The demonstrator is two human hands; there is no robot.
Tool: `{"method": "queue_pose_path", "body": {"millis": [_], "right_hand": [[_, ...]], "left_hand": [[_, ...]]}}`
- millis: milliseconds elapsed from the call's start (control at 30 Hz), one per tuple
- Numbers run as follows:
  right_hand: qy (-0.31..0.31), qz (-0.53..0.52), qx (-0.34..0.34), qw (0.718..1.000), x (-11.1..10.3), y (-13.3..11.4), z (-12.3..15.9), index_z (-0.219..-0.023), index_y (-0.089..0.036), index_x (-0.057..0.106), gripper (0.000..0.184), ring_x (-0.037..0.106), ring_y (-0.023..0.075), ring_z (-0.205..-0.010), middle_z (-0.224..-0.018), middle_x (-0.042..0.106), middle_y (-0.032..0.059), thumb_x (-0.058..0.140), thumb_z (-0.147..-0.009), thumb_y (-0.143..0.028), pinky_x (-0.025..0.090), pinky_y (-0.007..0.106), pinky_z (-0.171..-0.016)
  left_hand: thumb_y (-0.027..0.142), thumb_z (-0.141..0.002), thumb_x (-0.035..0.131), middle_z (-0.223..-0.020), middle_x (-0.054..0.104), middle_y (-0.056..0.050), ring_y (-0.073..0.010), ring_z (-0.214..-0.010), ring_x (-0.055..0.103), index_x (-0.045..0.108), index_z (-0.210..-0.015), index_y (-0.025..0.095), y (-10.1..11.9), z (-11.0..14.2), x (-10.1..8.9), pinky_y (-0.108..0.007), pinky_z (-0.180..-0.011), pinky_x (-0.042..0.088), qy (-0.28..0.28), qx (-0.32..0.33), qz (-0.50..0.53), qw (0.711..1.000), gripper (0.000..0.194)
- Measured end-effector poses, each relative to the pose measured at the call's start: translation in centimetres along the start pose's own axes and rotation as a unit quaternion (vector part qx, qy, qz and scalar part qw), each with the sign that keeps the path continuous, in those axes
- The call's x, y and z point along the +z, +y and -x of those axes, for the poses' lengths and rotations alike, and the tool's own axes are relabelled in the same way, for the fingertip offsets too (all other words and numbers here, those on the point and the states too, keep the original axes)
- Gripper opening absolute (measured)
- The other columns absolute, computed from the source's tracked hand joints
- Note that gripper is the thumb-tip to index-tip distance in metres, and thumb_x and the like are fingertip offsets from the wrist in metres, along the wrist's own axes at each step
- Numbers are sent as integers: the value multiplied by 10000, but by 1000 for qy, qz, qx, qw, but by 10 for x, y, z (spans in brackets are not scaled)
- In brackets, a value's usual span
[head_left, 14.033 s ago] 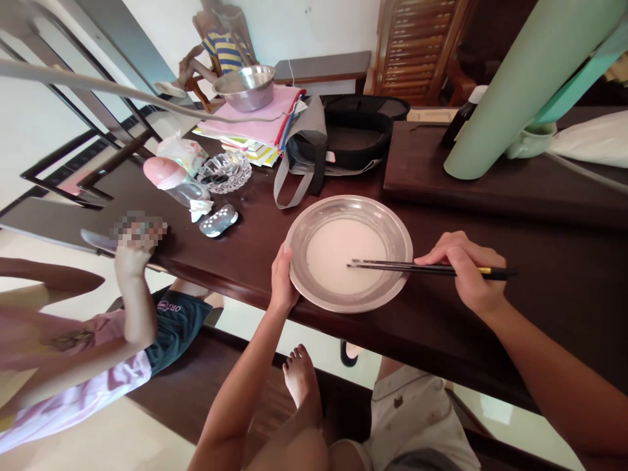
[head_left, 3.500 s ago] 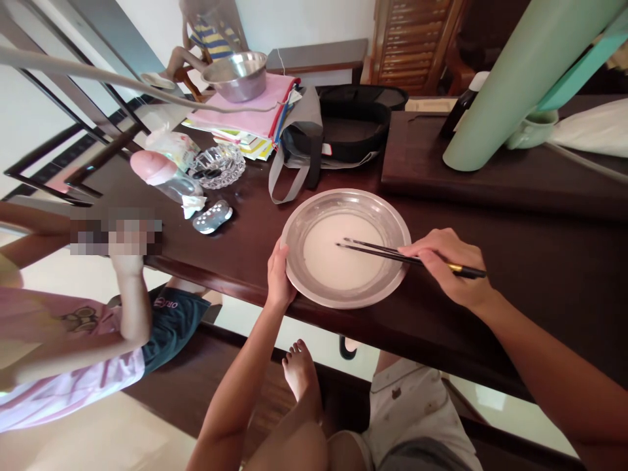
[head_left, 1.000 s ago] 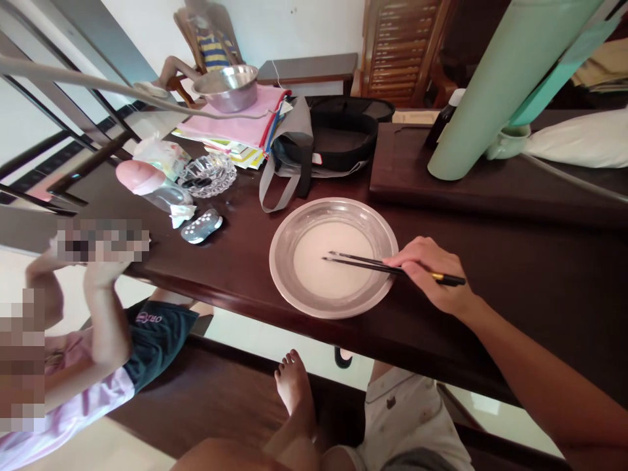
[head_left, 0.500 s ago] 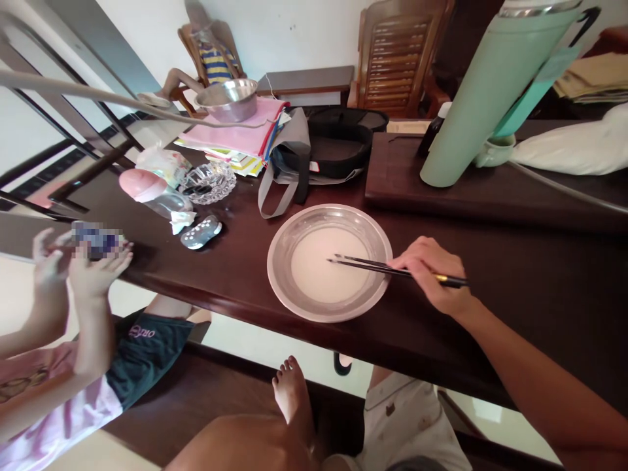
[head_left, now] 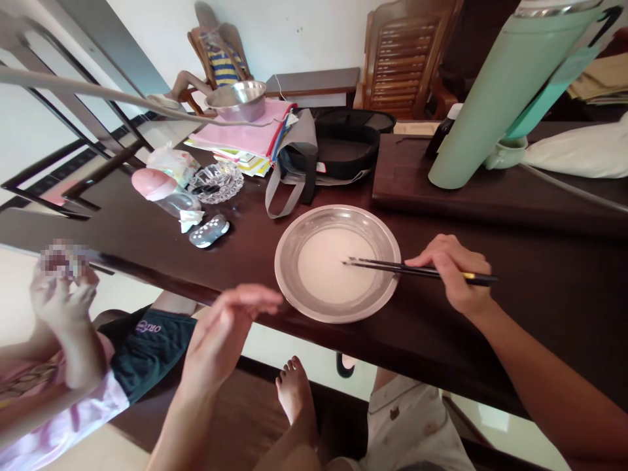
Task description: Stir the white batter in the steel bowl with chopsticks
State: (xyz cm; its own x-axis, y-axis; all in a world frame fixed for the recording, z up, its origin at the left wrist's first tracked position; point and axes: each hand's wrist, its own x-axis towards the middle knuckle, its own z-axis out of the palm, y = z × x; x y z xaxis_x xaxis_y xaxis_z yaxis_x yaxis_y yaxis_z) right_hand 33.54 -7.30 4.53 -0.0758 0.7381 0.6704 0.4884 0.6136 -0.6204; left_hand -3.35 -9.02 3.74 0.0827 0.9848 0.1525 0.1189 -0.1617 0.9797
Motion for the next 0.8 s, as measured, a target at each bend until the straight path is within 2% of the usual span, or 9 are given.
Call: {"method": "queue_pose_path", "body": {"millis": [67, 133, 267, 367, 467, 533, 667, 733, 800], "right_hand": [[6, -40, -1, 999, -1, 0, 0, -824, -252, 716, 330, 589, 181, -626, -718, 728, 18, 439, -989, -180, 424, 416, -670], [-39, -55, -5, 998, 3, -2, 0, -848, -243, 709, 294, 610, 181, -663, -759, 750, 16, 458, -980, -162, 434, 409, -685], [-124, -2, -23, 992, 10, -4, 0, -931, -235, 701, 164, 665, 192, -809, -964, 793, 21, 571, -926, -137, 452, 403, -749], [-70, -1, -5, 998, 6, 0, 0, -881, -242, 702, 198, 667, 201, -777, -914, 785, 27, 541, -938, -142, 455, 409, -732], [-12, -57, 15, 998, 2, 2, 2, -811, -245, 688, 288, 627, 189, -658, -784, 758, 20, 467, -971, -152, 444, 404, -670], [-41, -72, 15, 996, 4, 1, 3, -823, -243, 684, 286, 635, 189, -676, -797, 765, 20, 460, -974, -148, 445, 402, -675], [-133, -8, -10, 991, 10, -4, 3, -926, -245, 697, 158, 675, 202, -821, -988, 792, 27, 573, -930, -149, 456, 410, -759], [-107, 9, -9, 994, 9, -3, 2, -929, -247, 707, 170, 667, 201, -803, -968, 790, 31, 570, -930, -146, 453, 413, -752], [-44, -9, 5, 999, 5, -2, 2, -888, -250, 712, 234, 637, 194, -725, -862, 777, 33, 515, -953, -141, 445, 414, -707]], "left_hand": [[472, -884, 591, -1137, 710, -93, -271, -1099, 654, 726, -1092, 283, 13, -39, -4, -411, -907, 529, 121, -36, 127, 984, 312], [432, -827, 657, -1220, 691, -84, -255, -1190, 618, 718, -1120, 267, 8, -68, 6, -391, -990, 497, 181, -59, 180, 965, 342], [470, -821, 621, -1358, 637, -117, -299, -1316, 550, 672, -1219, 219, -24, -95, 40, -423, -1102, 427, 157, -137, 250, 946, 472], [499, -810, 651, -1275, 695, -103, -316, -1296, 570, 684, -1205, 204, -36, -98, 53, -414, -1080, 455, 123, -162, 264, 943, 493], [562, -778, 675, -1161, 747, -99, -337, -1241, 608, 733, -1102, 175, -37, -94, 54, -416, -1043, 487, 59, -170, 269, 946, 508], [574, -746, 701, -1070, 772, -93, -345, -1191, 636, 759, -1010, 159, -36, -91, 51, -414, -1014, 507, 50, -176, 257, 949, 495], [530, -752, 723, -947, 787, -60, -323, -1138, 657, 773, -962, 165, -39, -86, 50, -383, -976, 524, 75, -163, 197, 964, 424], [512, -764, 720, -924, 785, -51, -312, -1124, 657, 775, -953, 170, -41, -85, 51, -368, -953, 530, 93, -157, 176, 967, 395], [509, -768, 715, -921, 783, -49, -308, -1107, 658, 777, -932, 170, -42, -84, 51, -361, -931, 536, 104, -159, 165, 968, 381]]}}
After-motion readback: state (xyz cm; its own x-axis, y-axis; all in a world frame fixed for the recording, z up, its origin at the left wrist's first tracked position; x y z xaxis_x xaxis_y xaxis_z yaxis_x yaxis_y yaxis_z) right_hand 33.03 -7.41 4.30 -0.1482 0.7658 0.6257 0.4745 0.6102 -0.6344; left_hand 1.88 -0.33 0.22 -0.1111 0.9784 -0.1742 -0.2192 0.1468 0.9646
